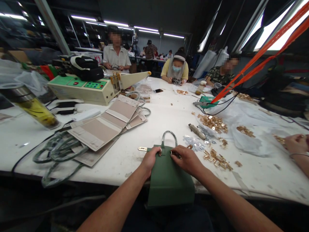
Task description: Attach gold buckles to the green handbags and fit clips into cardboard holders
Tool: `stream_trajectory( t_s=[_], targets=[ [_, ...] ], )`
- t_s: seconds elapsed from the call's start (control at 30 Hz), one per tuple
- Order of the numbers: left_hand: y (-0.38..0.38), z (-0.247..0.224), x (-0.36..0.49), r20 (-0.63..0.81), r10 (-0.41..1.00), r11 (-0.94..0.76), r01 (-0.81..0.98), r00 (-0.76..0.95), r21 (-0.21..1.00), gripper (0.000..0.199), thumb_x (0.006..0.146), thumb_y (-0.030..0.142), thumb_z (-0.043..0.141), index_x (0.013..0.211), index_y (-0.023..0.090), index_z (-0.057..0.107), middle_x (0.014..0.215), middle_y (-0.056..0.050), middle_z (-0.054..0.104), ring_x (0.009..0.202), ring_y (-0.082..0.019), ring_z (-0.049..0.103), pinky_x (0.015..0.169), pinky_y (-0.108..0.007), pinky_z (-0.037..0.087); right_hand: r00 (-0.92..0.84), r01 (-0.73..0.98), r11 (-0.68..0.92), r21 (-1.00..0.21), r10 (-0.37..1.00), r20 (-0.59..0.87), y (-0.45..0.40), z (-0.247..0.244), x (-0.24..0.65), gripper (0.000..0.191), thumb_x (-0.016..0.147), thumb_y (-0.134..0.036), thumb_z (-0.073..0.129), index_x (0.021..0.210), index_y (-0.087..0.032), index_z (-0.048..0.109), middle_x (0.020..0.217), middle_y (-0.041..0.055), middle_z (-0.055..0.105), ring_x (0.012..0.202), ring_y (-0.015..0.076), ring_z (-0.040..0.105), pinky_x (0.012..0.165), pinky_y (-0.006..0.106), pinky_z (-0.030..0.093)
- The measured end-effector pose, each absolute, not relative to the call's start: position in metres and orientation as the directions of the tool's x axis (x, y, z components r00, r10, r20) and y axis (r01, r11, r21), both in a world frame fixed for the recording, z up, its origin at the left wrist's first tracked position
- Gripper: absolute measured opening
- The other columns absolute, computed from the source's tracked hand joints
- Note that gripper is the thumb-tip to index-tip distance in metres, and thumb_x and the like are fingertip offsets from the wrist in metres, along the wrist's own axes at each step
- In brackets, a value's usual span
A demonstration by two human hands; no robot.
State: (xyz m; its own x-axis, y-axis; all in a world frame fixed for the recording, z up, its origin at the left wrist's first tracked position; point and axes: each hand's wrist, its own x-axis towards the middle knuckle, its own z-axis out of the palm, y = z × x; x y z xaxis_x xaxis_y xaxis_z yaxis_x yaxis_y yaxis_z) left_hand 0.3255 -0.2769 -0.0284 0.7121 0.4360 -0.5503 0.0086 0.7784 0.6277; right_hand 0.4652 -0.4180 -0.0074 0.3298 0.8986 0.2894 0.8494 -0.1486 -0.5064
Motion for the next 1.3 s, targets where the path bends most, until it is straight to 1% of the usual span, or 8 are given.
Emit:
stream_trajectory(
  t_s=[0.2, 0.43, 0.67, 0.8, 0.93, 1.03, 1.2, 1.3],
  targets=[
    [-0.279, -0.025, 0.325, -0.544, 0.458, 0.743, 0.033, 0.703, 0.668, 0.022, 0.078, 0.036, 0.071, 0.081, 0.015, 0.069, 0.067, -0.005, 0.069, 0.056, -0.02, 0.064, 0.056, -0.03, 0.052, 0.288, 0.904, -0.189, -0.384, 0.932, 0.22, -0.409, 0.003, 0.461, 0.009, 0.083, -0.012, 0.064, 0.085, -0.021, 0.067, 0.083, 0.0006, 0.065, 0.074, 0.0159, 0.061, 0.067, 0.025, 0.039],
    [-0.28, -0.029, 0.325, -0.513, 0.473, 0.729, 0.009, 0.716, 0.685, 0.021, 0.078, 0.037, 0.072, 0.08, 0.016, 0.066, 0.066, -0.002, 0.068, 0.055, -0.018, 0.062, 0.06, -0.029, 0.052, 0.298, 0.929, -0.236, -0.285, 0.933, 0.2, -0.406, 0.005, 0.456, 0.009, 0.082, -0.013, 0.064, 0.078, -0.021, 0.066, 0.08, 0.0001, 0.064, 0.07, 0.0149, 0.059, 0.063, 0.024, 0.036],
    [-0.282, -0.032, 0.325, -0.508, 0.466, 0.713, 0.033, 0.725, 0.7, 0.029, 0.075, 0.044, 0.072, 0.083, 0.016, 0.068, 0.068, -0.006, 0.069, 0.058, -0.023, 0.065, 0.058, -0.034, 0.054, 0.256, 0.873, -0.135, -0.469, 0.945, 0.204, -0.416, -0.001, 0.463, 0.013, 0.092, -0.019, 0.064, 0.097, -0.024, 0.074, 0.094, 0.0023, 0.068, 0.083, 0.0176, 0.065, 0.075, 0.027, 0.046],
    [-0.283, -0.032, 0.324, -0.492, 0.499, 0.698, 0.005, 0.714, 0.716, 0.03, 0.074, 0.043, 0.073, 0.086, 0.017, 0.067, 0.069, -0.004, 0.069, 0.059, -0.022, 0.065, 0.059, -0.033, 0.054, 0.329, 0.805, -0.134, -0.579, 0.911, 0.247, -0.42, -0.008, 0.464, 0.02, 0.092, -0.021, 0.063, 0.109, -0.025, 0.074, 0.098, 0.0038, 0.072, 0.089, 0.0205, 0.066, 0.081, 0.032, 0.05],
    [-0.282, -0.034, 0.324, -0.483, 0.5, 0.701, -0.008, 0.719, 0.713, 0.03, 0.073, 0.043, 0.074, 0.085, 0.017, 0.066, 0.066, -0.003, 0.068, 0.057, -0.022, 0.064, 0.059, -0.033, 0.053, 0.422, 0.734, -0.15, -0.662, 0.865, 0.272, -0.42, -0.015, 0.464, 0.016, 0.09, -0.025, 0.066, 0.103, -0.025, 0.075, 0.095, 0.0034, 0.074, 0.087, 0.022, 0.068, 0.081, 0.035, 0.052],
    [-0.282, -0.034, 0.324, -0.477, 0.496, 0.71, -0.023, 0.726, 0.703, 0.029, 0.073, 0.042, 0.075, 0.082, 0.017, 0.064, 0.067, -0.003, 0.067, 0.057, -0.021, 0.064, 0.06, -0.033, 0.053, 0.391, 0.747, -0.129, -0.652, 0.878, 0.275, -0.417, -0.014, 0.464, 0.013, 0.09, -0.02, 0.068, 0.097, -0.026, 0.077, 0.092, 0.0023, 0.072, 0.084, 0.0202, 0.067, 0.079, 0.031, 0.052],
    [-0.283, -0.031, 0.325, -0.455, 0.486, 0.725, -0.054, 0.746, 0.687, 0.026, 0.072, 0.039, 0.075, 0.08, 0.018, 0.062, 0.065, -0.001, 0.065, 0.057, -0.02, 0.063, 0.059, -0.032, 0.052, 0.325, 0.84, -0.173, -0.515, 0.92, 0.221, -0.413, -0.005, 0.462, 0.014, 0.089, -0.014, 0.07, 0.093, -0.026, 0.077, 0.088, 0.0008, 0.068, 0.079, 0.0177, 0.065, 0.072, 0.027, 0.048],
    [-0.284, -0.03, 0.324, -0.436, 0.506, 0.709, -0.07, 0.744, 0.702, 0.026, 0.072, 0.038, 0.075, 0.078, 0.017, 0.061, 0.065, 0.0, 0.064, 0.056, -0.018, 0.061, 0.058, -0.03, 0.05, 0.318, 0.849, -0.185, -0.495, 0.927, 0.199, -0.413, -0.001, 0.462, 0.013, 0.088, -0.014, 0.07, 0.091, -0.026, 0.076, 0.088, 0.0006, 0.066, 0.079, 0.0174, 0.065, 0.072, 0.027, 0.047]
  ],
)
